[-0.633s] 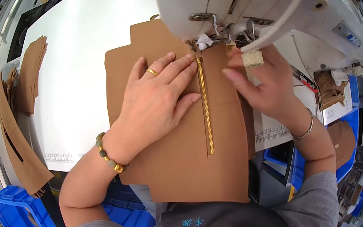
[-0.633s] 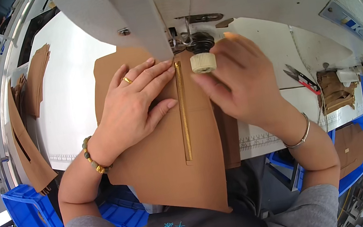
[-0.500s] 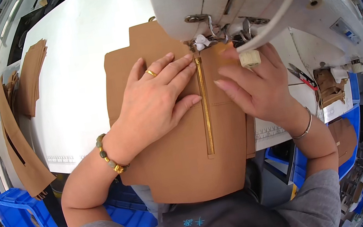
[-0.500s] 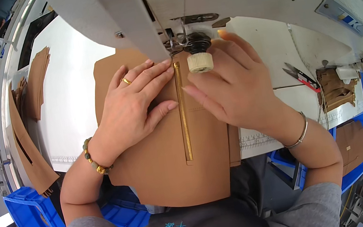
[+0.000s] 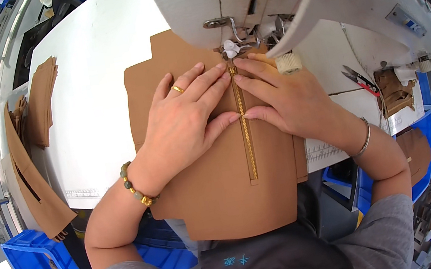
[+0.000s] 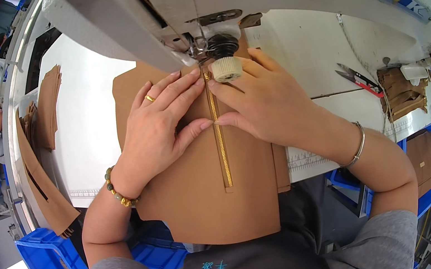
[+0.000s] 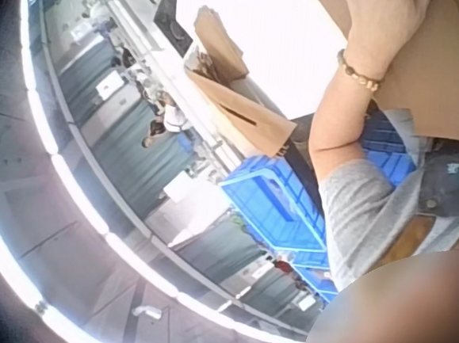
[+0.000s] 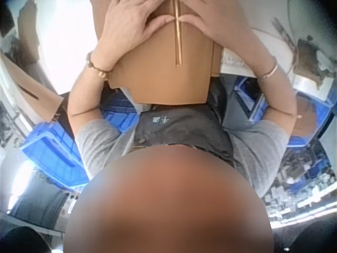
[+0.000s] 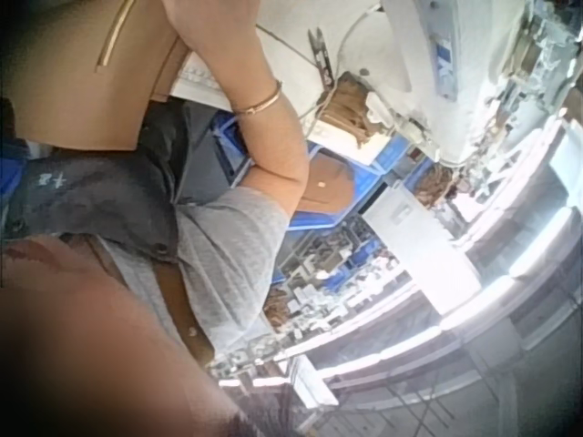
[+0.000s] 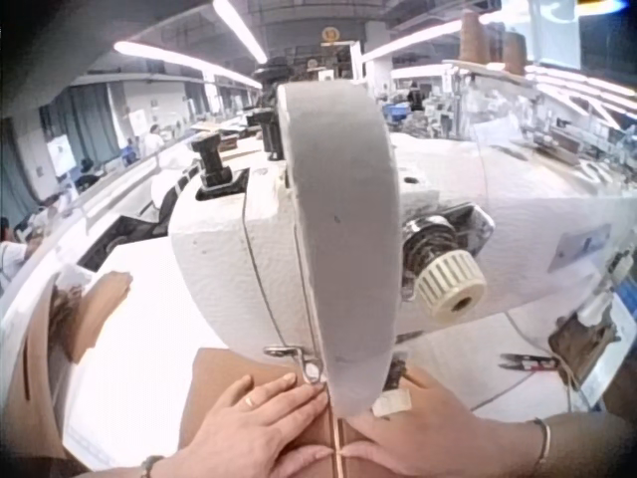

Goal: Sewing a zipper onto a leather bag panel using an industrial sewing machine.

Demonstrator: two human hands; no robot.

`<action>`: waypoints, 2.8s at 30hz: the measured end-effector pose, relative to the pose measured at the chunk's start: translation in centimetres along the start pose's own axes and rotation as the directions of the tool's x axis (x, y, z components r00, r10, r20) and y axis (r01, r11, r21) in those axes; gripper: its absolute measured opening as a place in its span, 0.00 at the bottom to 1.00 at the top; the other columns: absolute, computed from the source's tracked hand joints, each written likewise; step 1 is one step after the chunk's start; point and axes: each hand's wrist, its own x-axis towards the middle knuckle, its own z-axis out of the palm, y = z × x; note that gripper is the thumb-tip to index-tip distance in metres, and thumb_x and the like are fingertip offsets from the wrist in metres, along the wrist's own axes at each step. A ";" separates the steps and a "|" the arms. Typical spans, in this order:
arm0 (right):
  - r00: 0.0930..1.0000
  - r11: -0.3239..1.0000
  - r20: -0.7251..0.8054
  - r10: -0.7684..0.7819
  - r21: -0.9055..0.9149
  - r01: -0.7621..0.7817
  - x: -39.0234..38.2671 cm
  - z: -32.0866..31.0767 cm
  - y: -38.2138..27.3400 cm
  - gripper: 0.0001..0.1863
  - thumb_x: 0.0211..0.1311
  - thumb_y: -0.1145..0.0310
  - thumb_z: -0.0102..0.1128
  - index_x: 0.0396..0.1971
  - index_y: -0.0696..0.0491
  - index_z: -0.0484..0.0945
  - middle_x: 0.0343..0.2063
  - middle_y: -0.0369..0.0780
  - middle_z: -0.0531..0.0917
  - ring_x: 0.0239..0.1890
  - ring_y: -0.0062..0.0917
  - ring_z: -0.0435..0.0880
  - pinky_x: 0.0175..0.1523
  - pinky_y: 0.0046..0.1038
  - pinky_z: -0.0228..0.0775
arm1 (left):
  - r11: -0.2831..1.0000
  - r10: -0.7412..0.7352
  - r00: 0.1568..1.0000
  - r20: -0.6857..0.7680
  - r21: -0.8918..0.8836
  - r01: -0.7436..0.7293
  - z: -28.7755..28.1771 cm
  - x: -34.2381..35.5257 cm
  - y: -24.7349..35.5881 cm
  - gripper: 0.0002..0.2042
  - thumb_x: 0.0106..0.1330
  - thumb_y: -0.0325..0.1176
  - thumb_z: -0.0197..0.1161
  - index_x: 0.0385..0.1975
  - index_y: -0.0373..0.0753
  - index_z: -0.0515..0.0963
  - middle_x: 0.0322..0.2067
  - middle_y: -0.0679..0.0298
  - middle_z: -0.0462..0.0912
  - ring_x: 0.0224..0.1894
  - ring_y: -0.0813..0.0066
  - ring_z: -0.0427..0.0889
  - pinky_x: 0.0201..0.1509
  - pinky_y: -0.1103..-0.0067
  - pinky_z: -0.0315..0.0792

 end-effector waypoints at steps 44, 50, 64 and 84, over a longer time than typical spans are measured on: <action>1.000 1.000 -0.001 0.001 -0.003 -0.001 0.0 0.0 0.4 0.30 0.60 0.51 0.72 0.57 0.53 0.82 0.56 0.40 0.84 0.63 0.36 0.79 0.76 0.49 0.61 | 0.999 -0.035 0.999 -0.021 -0.006 0.034 0.2 0.3 0.2 0.30 0.70 0.53 0.67 0.66 0.41 0.79 0.68 0.59 0.78 0.72 0.57 0.74 0.74 0.55 0.67; 0.999 0.997 -0.028 -0.035 -0.064 0.033 0.4 -0.3 0.6 0.28 0.61 0.52 0.72 0.55 0.55 0.83 0.50 0.41 0.86 0.58 0.36 0.82 0.76 0.49 0.62 | 1.000 -0.011 0.999 -0.042 -0.018 0.011 0.1 0.5 0.0 0.29 0.71 0.53 0.67 0.65 0.41 0.79 0.68 0.59 0.78 0.72 0.56 0.74 0.74 0.57 0.67; 0.812 0.866 -0.363 0.458 0.387 -0.315 2.0 -4.7 2.8 0.08 0.70 0.71 0.66 0.40 0.58 0.91 0.29 0.42 0.91 0.29 0.21 0.84 0.37 0.25 0.74 | 1.000 -0.024 1.000 -0.007 0.003 0.024 0.2 0.2 0.0 0.29 0.72 0.53 0.65 0.66 0.42 0.78 0.69 0.61 0.77 0.73 0.57 0.73 0.74 0.51 0.67; 0.999 0.999 0.022 -0.028 0.021 0.028 0.2 -0.3 0.6 0.33 0.57 0.48 0.73 0.58 0.53 0.82 0.62 0.43 0.82 0.62 0.42 0.79 0.73 0.46 0.64 | 1.000 0.019 0.999 -0.049 -0.003 -0.019 0.1 -0.3 0.3 0.29 0.66 0.53 0.70 0.62 0.43 0.82 0.64 0.62 0.82 0.70 0.59 0.77 0.74 0.51 0.66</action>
